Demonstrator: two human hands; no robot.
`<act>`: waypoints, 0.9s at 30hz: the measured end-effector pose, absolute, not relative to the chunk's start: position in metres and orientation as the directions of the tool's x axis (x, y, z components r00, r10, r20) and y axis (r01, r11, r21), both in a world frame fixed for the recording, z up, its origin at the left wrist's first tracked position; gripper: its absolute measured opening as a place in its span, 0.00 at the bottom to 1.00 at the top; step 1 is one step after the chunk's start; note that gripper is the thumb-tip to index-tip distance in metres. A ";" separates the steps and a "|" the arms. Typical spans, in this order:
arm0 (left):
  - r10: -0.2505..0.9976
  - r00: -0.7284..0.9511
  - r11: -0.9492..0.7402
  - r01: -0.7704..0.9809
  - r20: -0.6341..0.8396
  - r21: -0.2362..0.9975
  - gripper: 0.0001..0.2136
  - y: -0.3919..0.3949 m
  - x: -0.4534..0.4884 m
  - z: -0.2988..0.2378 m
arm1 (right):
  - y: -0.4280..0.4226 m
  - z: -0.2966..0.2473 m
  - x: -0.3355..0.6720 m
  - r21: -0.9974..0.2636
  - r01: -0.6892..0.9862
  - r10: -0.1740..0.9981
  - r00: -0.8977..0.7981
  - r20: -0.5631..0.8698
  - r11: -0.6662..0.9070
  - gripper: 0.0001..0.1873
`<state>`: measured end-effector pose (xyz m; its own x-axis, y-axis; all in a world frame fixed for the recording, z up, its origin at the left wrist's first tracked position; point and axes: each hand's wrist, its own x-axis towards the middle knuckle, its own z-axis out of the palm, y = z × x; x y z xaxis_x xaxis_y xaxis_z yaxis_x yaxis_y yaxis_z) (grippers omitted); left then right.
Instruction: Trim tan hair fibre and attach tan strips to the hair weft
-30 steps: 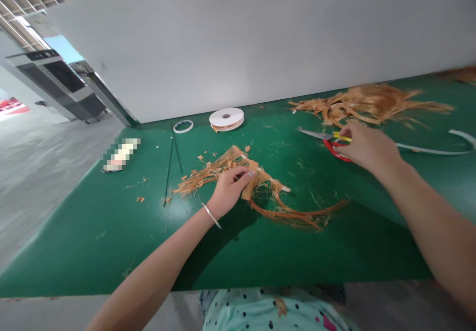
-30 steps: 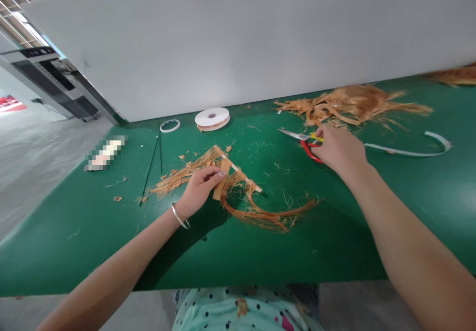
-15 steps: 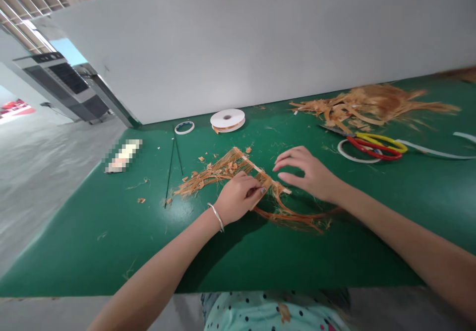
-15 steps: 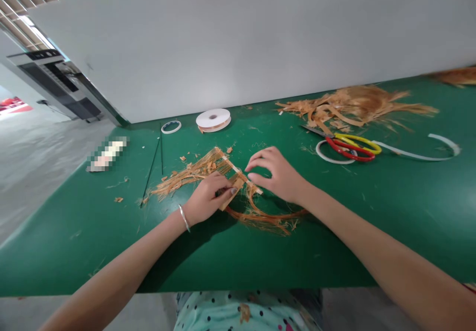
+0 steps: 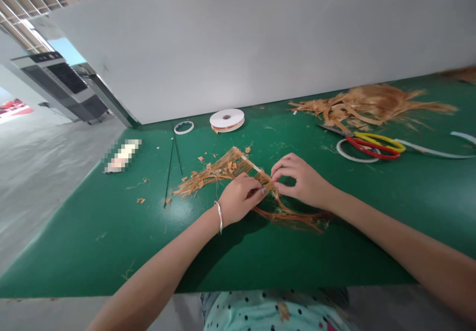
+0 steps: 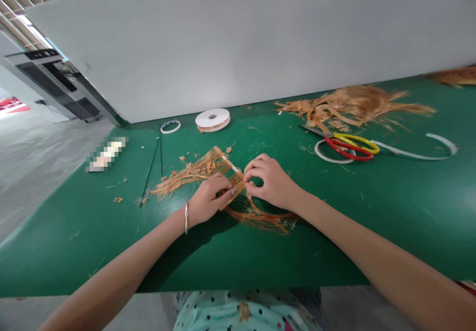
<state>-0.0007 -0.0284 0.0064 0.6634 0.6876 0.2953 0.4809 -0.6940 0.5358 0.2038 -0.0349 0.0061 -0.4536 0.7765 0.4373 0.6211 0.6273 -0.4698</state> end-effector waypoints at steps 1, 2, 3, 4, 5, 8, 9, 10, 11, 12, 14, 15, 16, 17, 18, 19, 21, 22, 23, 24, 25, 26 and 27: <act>0.695 0.659 -0.684 0.482 0.288 0.547 0.15 -0.029 0.000 0.007 | -0.035 0.007 0.203 -0.470 0.622 0.777 -0.446 0.445 0.626 0.05; 0.702 0.654 -0.675 0.484 0.282 0.557 0.15 -0.029 0.000 0.007 | -0.036 0.007 0.202 -0.467 0.624 0.775 -0.440 0.454 0.627 0.05; 0.707 0.650 -0.667 0.483 0.278 0.567 0.15 -0.030 0.000 0.008 | -0.036 0.008 0.202 -0.463 0.626 0.773 -0.434 0.462 0.628 0.05; 0.709 0.649 -0.662 0.481 0.275 0.574 0.15 -0.030 0.001 0.009 | -0.036 0.009 0.202 -0.458 0.630 0.772 -0.427 0.470 0.627 0.05; 0.710 0.649 -0.660 0.478 0.273 0.581 0.15 -0.031 0.001 0.010 | -0.036 0.009 0.203 -0.455 0.637 0.774 -0.415 0.478 0.622 0.06; 0.721 0.640 -0.642 0.474 0.264 0.603 0.15 -0.031 0.000 0.012 | -0.030 0.009 0.215 -0.477 0.673 0.806 -0.329 0.492 0.565 0.06; 0.732 0.630 -0.628 0.478 0.259 0.614 0.15 -0.031 -0.001 0.013 | -0.026 0.009 0.221 -0.502 0.687 0.828 -0.277 0.488 0.526 0.06; 0.747 0.615 -0.611 0.483 0.254 0.627 0.14 -0.031 -0.001 0.014 | -0.022 0.008 0.228 -0.540 0.695 0.854 -0.215 0.475 0.475 0.06; 0.763 0.597 -0.591 0.488 0.248 0.643 0.14 -0.031 -0.002 0.014 | -0.018 0.007 0.235 -0.594 0.689 0.881 -0.144 0.450 0.416 0.05; 0.776 0.582 -0.572 0.490 0.241 0.658 0.14 -0.031 -0.003 0.014 | -0.015 0.006 0.241 -0.661 0.662 0.909 -0.075 0.411 0.353 0.05; 0.793 0.564 -0.544 0.484 0.231 0.686 0.14 -0.030 -0.003 0.014 | -0.009 0.004 0.248 -0.799 0.546 0.952 0.007 0.304 0.251 0.06; 0.796 0.561 -0.535 0.479 0.226 0.695 0.14 -0.030 -0.003 0.014 | -0.008 0.004 0.248 -0.851 0.477 0.968 0.005 0.252 0.219 0.06; 0.797 0.562 -0.532 0.476 0.223 0.700 0.14 -0.030 -0.003 0.014 | -0.009 0.004 0.246 -0.885 0.419 0.977 -0.025 0.210 0.201 0.07; 0.796 0.564 -0.531 0.475 0.220 0.702 0.14 -0.030 -0.003 0.014 | -0.010 0.004 0.242 -0.902 0.384 0.980 -0.076 0.184 0.199 0.08; 0.794 0.568 -0.533 0.477 0.217 0.699 0.14 -0.030 -0.003 0.014 | -0.014 0.005 0.236 -0.902 0.376 0.975 -0.146 0.170 0.213 0.10; 0.790 0.574 -0.536 0.479 0.214 0.695 0.14 -0.030 -0.002 0.014 | -0.018 0.006 0.229 -0.887 0.392 0.961 -0.221 0.165 0.243 0.11; 0.777 0.595 -0.548 0.480 0.204 0.685 0.14 -0.031 -0.001 0.014 | -0.028 0.008 0.214 -0.825 0.461 0.918 -0.362 0.161 0.327 0.13; 0.769 0.608 -0.555 0.477 0.200 0.681 0.14 -0.032 -0.001 0.013 | -0.033 0.008 0.207 -0.785 0.498 0.896 -0.414 0.159 0.369 0.14; 0.760 0.618 -0.563 0.473 0.200 0.678 0.14 -0.033 0.000 0.013 | -0.037 0.008 0.201 -0.742 0.531 0.879 -0.448 0.164 0.409 0.13; 0.753 0.627 -0.571 0.468 0.202 0.675 0.14 -0.033 0.001 0.012 | -0.040 0.008 0.197 -0.699 0.561 0.867 -0.465 0.178 0.444 0.12; 0.747 0.632 -0.579 0.463 0.208 0.671 0.15 -0.033 0.001 0.012 | -0.042 0.007 0.194 -0.656 0.584 0.857 -0.472 0.205 0.478 0.12; 0.743 0.634 -0.586 0.461 0.215 0.666 0.15 -0.034 0.002 0.011 | -0.043 0.006 0.192 -0.613 0.602 0.847 -0.476 0.238 0.511 0.11; 0.741 0.634 -0.591 0.461 0.220 0.661 0.15 -0.034 0.002 0.010 | -0.043 0.004 0.192 -0.567 0.619 0.833 -0.477 0.279 0.544 0.10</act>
